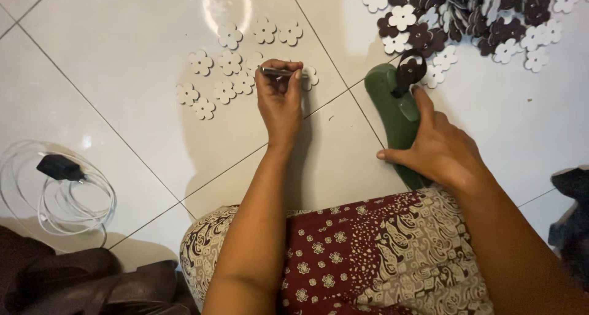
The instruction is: The person sits on the floor and uses a handheld green hole punch to punch holes in small flower-shaped cutouts. They pick up each cutout, place it in the punch, press down, and then set the punched piece aside, repeating the process for many pieces.
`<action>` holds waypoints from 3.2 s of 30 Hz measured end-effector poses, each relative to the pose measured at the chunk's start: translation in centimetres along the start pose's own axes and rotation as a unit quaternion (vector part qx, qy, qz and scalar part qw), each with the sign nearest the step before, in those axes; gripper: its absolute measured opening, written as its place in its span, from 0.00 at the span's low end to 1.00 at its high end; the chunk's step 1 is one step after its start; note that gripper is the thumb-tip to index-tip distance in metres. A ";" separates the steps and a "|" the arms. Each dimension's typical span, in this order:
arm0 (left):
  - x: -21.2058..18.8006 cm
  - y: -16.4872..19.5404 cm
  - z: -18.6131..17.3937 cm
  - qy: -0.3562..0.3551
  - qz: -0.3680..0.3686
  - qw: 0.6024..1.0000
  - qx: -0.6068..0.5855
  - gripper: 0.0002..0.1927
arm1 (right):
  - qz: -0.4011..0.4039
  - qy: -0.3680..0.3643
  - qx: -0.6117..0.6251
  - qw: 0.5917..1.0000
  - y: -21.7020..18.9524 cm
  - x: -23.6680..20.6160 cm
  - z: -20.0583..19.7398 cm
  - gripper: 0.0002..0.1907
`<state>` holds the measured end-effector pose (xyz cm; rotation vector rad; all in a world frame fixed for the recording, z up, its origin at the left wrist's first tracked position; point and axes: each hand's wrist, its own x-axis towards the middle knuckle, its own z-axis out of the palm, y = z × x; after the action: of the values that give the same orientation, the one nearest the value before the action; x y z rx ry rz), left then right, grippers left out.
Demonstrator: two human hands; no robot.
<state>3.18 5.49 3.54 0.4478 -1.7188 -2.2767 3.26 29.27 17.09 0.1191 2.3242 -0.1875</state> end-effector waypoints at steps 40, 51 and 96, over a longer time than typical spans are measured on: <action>-0.3 1.9 1.3 -0.057 0.035 0.961 0.270 0.14 | -0.003 0.038 -0.006 0.999 0.0 1.6 1.6 0.64; -0.4 4.0 0.9 -0.080 0.051 0.941 0.325 0.14 | -0.264 0.292 0.195 0.898 -2.7 -1.6 2.3 0.45; -0.3 4.1 0.5 -0.193 0.021 0.869 0.456 0.17 | -0.248 0.320 0.348 0.845 -3.1 1.5 4.0 0.30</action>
<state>3.36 4.91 7.61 0.0910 -2.9271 -1.4268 4.67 25.60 13.60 -0.0851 2.7746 -1.4531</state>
